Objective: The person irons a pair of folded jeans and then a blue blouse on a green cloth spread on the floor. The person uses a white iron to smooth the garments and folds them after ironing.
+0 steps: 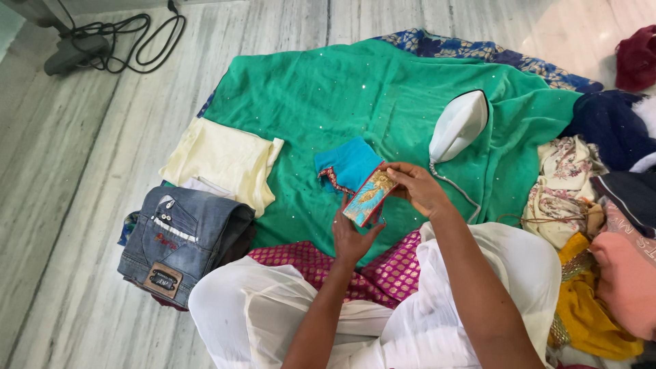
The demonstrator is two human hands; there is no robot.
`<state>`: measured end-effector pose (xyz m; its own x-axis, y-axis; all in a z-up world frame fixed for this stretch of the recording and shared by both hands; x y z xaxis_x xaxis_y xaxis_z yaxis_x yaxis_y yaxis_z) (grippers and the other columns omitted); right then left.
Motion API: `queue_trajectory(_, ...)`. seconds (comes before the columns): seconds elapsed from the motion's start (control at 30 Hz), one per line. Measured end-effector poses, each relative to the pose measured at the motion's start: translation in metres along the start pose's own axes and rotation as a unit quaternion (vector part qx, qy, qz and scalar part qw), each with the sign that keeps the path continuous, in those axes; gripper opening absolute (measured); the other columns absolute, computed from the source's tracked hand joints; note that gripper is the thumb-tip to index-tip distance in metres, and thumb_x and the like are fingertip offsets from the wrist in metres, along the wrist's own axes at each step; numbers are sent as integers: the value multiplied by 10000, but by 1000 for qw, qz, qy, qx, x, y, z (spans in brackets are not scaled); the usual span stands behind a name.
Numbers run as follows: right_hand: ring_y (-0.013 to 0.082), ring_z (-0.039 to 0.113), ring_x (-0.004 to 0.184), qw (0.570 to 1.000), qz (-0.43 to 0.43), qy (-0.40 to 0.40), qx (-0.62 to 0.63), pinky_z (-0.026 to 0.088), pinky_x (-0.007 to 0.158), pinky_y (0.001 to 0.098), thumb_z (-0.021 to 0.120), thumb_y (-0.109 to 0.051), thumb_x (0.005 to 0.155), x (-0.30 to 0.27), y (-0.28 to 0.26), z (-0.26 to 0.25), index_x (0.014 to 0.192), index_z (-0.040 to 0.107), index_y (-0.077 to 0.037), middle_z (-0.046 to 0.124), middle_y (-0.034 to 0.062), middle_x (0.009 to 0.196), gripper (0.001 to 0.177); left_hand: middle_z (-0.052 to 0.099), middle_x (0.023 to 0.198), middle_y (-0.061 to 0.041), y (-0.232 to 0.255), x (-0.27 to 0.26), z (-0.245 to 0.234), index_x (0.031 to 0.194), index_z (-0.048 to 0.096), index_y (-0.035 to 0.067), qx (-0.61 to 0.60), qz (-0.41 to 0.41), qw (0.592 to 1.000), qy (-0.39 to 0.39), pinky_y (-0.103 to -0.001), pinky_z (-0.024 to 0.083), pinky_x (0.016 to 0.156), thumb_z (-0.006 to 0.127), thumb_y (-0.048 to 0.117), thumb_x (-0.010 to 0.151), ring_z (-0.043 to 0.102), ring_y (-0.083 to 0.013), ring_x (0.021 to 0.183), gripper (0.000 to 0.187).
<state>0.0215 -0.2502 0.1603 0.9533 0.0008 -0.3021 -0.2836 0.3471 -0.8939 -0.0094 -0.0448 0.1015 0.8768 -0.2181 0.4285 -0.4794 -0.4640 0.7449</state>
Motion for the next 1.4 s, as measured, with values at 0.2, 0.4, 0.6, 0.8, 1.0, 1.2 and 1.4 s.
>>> queue_trajectory(0.2,145,680,1150,987,-124,-105,0,569,1000,341,565,-2,872,-40,-46,42,1401,614,-69,704,53,1270,536,618,1321,-208,31,20,-26,1343,598,44,-83,-14,995,52,-506,515,998,968,294,692,631,-396,1185,790)
queue_trajectory(0.4,117,706,986,897,-347,122,-246,569,871,256,710,46,895,-93,-86,54,1303,725,-59,735,49,1101,422,638,1205,-137,50,52,-67,1355,525,59,-150,-60,982,99,-389,537,934,828,104,772,650,-246,1094,659)
queue_trajectory(0.6,117,537,744,815,-382,254,-355,447,628,268,880,-42,785,-129,-127,36,1026,754,-22,664,103,1131,272,697,1174,-98,61,76,-117,1401,527,5,-219,-70,968,103,-302,501,986,665,-60,949,657,-150,1095,477)
queue_trajectory(0.8,109,637,825,901,-262,120,-325,513,741,279,832,-132,788,-154,-143,16,1102,642,-34,718,38,967,379,727,1039,-88,121,85,-171,1296,645,51,-140,-11,988,-64,-300,560,836,752,-52,871,709,-160,986,451)
queue_trajectory(1.0,118,698,711,859,-153,-158,-462,550,627,320,900,-176,695,-158,-135,24,998,789,-87,744,21,822,335,752,942,-101,152,74,-211,1203,723,95,-116,-59,937,-325,-340,578,727,811,0,770,751,-230,881,452)
queue_trajectory(1.2,133,708,751,961,-69,-80,-255,567,667,326,804,-102,804,-91,-96,6,1075,738,-29,785,56,887,288,754,928,-107,115,117,-192,1208,724,114,-93,-41,945,-311,-344,564,742,793,37,773,720,-223,852,447)
queue_trajectory(1.4,149,694,813,930,-188,245,-198,554,729,309,741,-172,910,15,-35,-41,1304,600,-22,686,78,1243,445,659,1231,-220,-43,172,-112,1453,435,-17,38,-89,991,91,-447,532,832,817,180,847,662,-343,1016,742)
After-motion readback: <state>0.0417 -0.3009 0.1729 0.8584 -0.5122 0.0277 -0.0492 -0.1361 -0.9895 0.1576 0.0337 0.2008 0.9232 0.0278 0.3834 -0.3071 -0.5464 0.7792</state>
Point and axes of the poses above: each hand's wrist, its own x-axis towards the middle knuckle, its own z-axis out of the palm, y = z × x, the point moved 5 cm from there along x, towards the middle knuckle
